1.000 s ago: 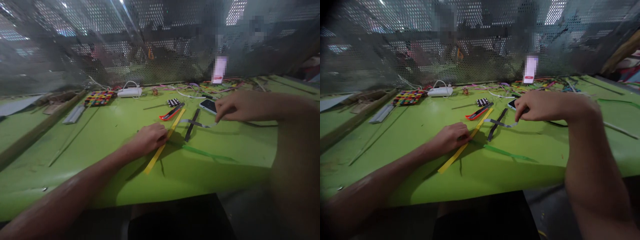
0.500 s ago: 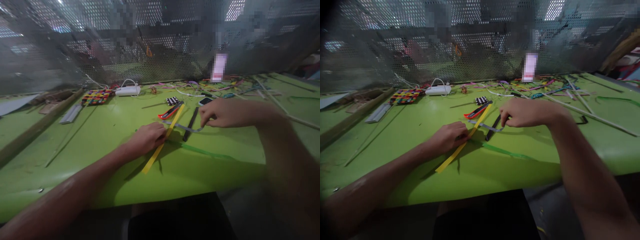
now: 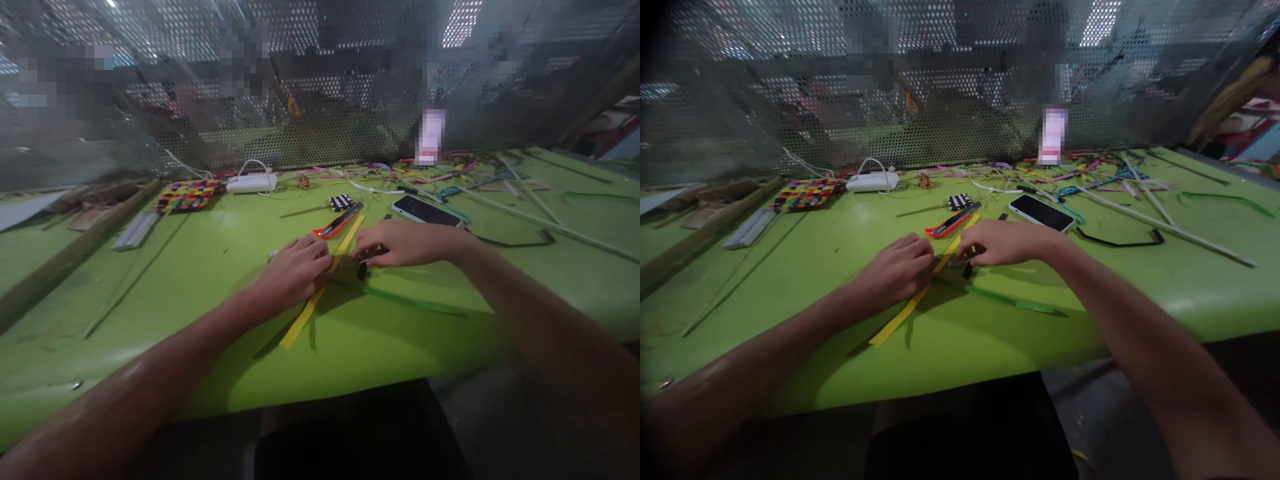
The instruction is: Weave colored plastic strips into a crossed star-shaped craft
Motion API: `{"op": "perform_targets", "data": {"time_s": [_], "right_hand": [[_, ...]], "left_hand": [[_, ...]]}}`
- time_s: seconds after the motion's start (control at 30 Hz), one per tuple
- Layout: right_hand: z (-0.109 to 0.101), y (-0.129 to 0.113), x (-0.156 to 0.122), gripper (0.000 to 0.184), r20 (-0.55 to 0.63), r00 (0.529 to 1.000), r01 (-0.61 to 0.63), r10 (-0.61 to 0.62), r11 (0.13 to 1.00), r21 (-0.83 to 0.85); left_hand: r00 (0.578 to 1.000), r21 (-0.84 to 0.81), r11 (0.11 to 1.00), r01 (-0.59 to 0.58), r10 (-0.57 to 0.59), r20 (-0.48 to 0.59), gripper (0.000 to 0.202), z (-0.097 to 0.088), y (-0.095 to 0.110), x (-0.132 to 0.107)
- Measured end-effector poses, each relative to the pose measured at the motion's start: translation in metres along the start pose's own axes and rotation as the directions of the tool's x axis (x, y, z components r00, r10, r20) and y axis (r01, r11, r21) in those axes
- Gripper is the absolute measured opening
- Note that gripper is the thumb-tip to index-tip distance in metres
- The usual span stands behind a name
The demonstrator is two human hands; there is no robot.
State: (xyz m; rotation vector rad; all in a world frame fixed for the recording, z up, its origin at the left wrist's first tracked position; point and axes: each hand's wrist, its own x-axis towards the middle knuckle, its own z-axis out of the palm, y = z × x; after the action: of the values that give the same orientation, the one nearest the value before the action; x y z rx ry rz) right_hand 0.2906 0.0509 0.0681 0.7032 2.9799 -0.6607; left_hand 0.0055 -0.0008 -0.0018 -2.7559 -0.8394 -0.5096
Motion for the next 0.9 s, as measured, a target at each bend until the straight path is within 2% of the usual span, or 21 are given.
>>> {"op": "perform_targets", "data": {"time_s": [0.17,0.33,0.47,0.6,0.8,0.9], "right_hand": [[-0.009,0.002,-0.004,0.028,-0.003,0.995,-0.104,0.104,0.99,0.098],[-0.022,0.019,-0.013,0.035,-0.137,0.958,-0.234,0.25,0.964,0.125],[-0.016,0.036,-0.011,0.036,-0.032,0.937,-0.339,0.347,0.929,0.147],[-0.009,0.04,-0.006,0.028,-0.074,0.922,-0.367,0.381,0.918,0.147],[-0.011,0.041,-0.008,0.037,-0.093,0.923,-0.362,0.374,0.924,0.12],[-0.011,0.045,-0.008,0.034,-0.095,0.931,-0.342,0.353,0.933,0.113]], "left_hand": [[0.998,-0.017,0.999,0.038,-0.037,0.058,0.012,-0.003,0.001,0.001],[0.994,-0.104,0.993,0.051,-0.041,0.098,0.022,-0.003,0.001,0.001],[0.991,-0.137,0.99,0.046,-0.028,0.13,0.027,-0.001,0.0,0.001],[0.989,-0.153,0.986,0.066,-0.044,0.143,0.032,0.002,-0.001,0.001],[0.989,-0.169,0.983,0.066,-0.043,0.141,0.034,0.004,-0.002,0.0],[0.992,-0.174,0.983,0.062,-0.042,0.119,0.039,0.004,-0.002,0.0]]}}
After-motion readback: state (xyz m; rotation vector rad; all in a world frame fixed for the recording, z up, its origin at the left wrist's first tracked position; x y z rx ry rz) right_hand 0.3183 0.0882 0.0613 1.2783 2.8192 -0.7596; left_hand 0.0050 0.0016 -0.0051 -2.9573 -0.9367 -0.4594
